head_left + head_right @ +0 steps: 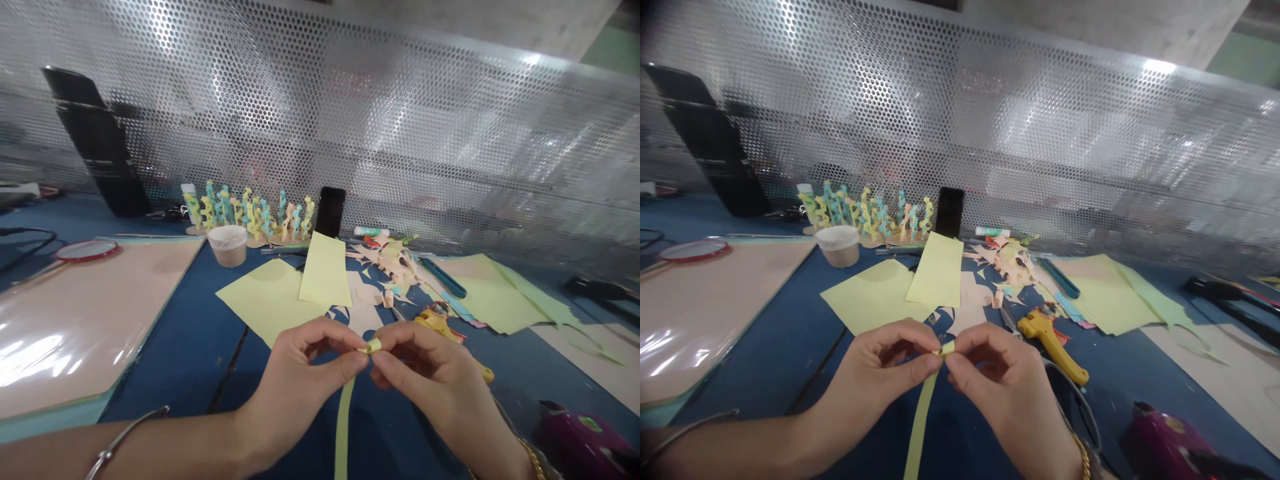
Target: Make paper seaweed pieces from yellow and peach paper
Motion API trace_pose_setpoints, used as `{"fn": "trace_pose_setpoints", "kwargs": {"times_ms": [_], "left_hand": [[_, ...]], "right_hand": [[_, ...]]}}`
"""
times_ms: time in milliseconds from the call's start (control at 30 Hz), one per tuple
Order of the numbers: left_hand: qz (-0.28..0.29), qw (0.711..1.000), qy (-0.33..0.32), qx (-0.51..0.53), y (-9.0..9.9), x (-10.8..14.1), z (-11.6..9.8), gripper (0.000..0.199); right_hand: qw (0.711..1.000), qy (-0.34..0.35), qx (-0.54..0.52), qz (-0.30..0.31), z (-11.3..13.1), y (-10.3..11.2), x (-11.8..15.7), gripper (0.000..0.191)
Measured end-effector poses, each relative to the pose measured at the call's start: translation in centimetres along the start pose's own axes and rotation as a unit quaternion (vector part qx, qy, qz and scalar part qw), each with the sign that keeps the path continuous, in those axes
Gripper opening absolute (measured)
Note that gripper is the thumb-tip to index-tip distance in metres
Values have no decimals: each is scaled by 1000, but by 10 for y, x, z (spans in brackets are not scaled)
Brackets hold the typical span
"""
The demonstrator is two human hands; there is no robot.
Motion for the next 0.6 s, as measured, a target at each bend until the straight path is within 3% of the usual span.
{"fn": "trace_pose_setpoints", "kwargs": {"times_ms": [600], "left_hand": [[-16, 997, -45, -54, 5, 3, -13, 6]], "right_hand": [[999, -17, -36, -10, -3, 1, -1, 11]]}}
Point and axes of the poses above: each hand's wrist, its own x-axis away from the middle knuckle, its own y-axis out of the back of the hand, z = x × y, the point moved 9 cm from there along -x, towards the middle knuckle, and after that the axes turned 10 degrees about -x, right-handed, at the moved point
